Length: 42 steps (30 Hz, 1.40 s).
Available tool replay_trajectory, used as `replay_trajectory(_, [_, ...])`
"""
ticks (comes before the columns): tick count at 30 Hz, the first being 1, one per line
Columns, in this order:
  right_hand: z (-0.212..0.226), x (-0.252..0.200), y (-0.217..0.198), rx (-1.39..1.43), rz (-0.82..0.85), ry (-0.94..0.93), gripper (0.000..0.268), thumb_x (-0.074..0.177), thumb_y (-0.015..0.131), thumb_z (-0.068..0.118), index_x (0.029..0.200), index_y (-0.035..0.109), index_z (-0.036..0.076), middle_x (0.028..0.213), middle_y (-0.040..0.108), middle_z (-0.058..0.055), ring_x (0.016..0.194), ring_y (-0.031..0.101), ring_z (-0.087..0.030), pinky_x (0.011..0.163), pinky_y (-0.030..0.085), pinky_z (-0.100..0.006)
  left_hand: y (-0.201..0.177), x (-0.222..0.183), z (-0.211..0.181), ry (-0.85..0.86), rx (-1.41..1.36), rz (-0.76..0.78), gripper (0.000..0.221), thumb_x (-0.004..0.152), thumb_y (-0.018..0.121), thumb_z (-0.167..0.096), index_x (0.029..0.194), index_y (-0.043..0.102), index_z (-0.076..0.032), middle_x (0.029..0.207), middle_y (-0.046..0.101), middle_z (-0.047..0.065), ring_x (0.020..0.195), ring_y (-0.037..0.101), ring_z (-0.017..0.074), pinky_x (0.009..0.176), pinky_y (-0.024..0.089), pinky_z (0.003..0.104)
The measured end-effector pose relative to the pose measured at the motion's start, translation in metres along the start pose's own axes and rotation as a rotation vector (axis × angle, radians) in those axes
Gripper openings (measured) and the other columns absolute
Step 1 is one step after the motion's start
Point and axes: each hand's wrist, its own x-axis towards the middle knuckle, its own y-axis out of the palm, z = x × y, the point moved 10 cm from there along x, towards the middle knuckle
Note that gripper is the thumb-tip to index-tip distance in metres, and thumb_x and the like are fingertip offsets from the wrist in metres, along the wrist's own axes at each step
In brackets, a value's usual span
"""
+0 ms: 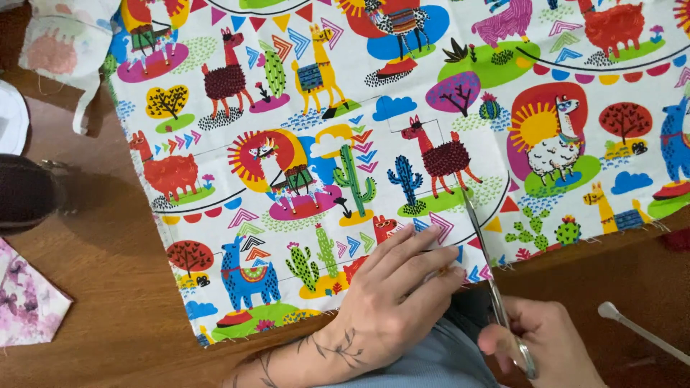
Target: Cutting out patterns from a piece of fabric using scissors and pinning them
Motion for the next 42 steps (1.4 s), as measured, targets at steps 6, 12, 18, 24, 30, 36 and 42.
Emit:
replay_trajectory(6, [-0.020,-0.001,-0.002,0.080,-0.015,0.113,0.043,0.062,0.089,0.037,0.054,0.071,-0.001,0.039,0.067,-0.013,0.038,0.053,-0.018,0.038,0.038,-0.035,0.001,-0.003,0.006,-0.034,-0.056,0.023,0.009,0.100,0.067,-0.007,0.108,0.065,-0.004,0.124,0.066,0.015,0.128,0.062,0.0426,0.115,0.044,0.061])
replay_trajectory(12, [0.023,0.013,-0.004,0.060,0.082,-0.005,0.053,0.068,0.081,0.053,0.062,0.061,0.004,0.058,0.054,-0.004,0.057,0.043,-0.015,0.050,0.031,-0.032,-0.003,0.001,0.008,-0.021,-0.045,0.033,0.009,0.101,0.064,-0.010,0.108,0.066,-0.007,0.123,0.068,0.013,0.129,0.061,0.0412,0.117,0.038,0.063])
replay_trajectory(18, [0.052,0.019,-0.002,0.035,0.005,0.112,0.060,0.060,0.076,0.049,0.088,0.092,-0.001,0.065,0.072,-0.006,0.062,0.055,-0.015,0.052,0.048,-0.031,-0.006,0.001,0.009,-0.033,-0.103,0.044,0.011,0.100,0.066,-0.011,0.110,0.066,-0.005,0.124,0.067,0.015,0.131,0.060,0.0444,0.117,0.037,0.067])
replay_trajectory(24, [0.060,0.018,-0.002,-0.143,-0.022,-0.035,0.062,0.061,0.067,0.068,0.071,0.084,0.009,0.050,0.058,0.000,0.056,0.045,-0.011,0.046,0.039,-0.030,-0.004,0.000,0.012,-0.060,-0.129,0.067,0.012,0.100,0.065,-0.010,0.111,0.066,-0.006,0.125,0.067,0.016,0.131,0.059,0.0466,0.118,0.036,0.069])
replay_trajectory(30, [0.059,0.019,-0.006,-0.281,-0.066,0.001,0.060,0.057,0.064,0.071,0.056,0.077,0.013,0.033,0.070,-0.001,0.037,0.060,-0.011,0.042,0.045,-0.032,-0.004,0.001,0.012,-0.066,-0.112,0.038,0.011,0.101,0.064,-0.011,0.110,0.067,-0.007,0.123,0.068,0.015,0.129,0.062,0.0464,0.116,0.038,0.070])
replay_trajectory(36, [0.043,0.019,-0.005,-0.338,-0.071,0.076,0.049,0.059,0.069,0.065,0.068,0.087,0.021,0.032,0.071,0.000,0.036,0.061,-0.010,0.042,0.048,-0.031,-0.002,0.000,0.014,-0.073,-0.128,0.045,0.011,0.102,0.061,-0.012,0.111,0.067,-0.008,0.124,0.068,0.015,0.130,0.061,0.0470,0.118,0.036,0.070])
replay_trajectory(42, [0.041,0.019,-0.007,-0.343,-0.094,0.132,0.043,0.060,0.077,0.058,0.062,0.084,0.016,0.032,0.070,-0.003,0.037,0.059,-0.012,0.044,0.049,-0.032,-0.002,0.000,0.014,-0.079,-0.136,0.060,0.011,0.101,0.063,-0.012,0.110,0.066,-0.006,0.125,0.067,0.016,0.131,0.060,0.0472,0.117,0.036,0.070])
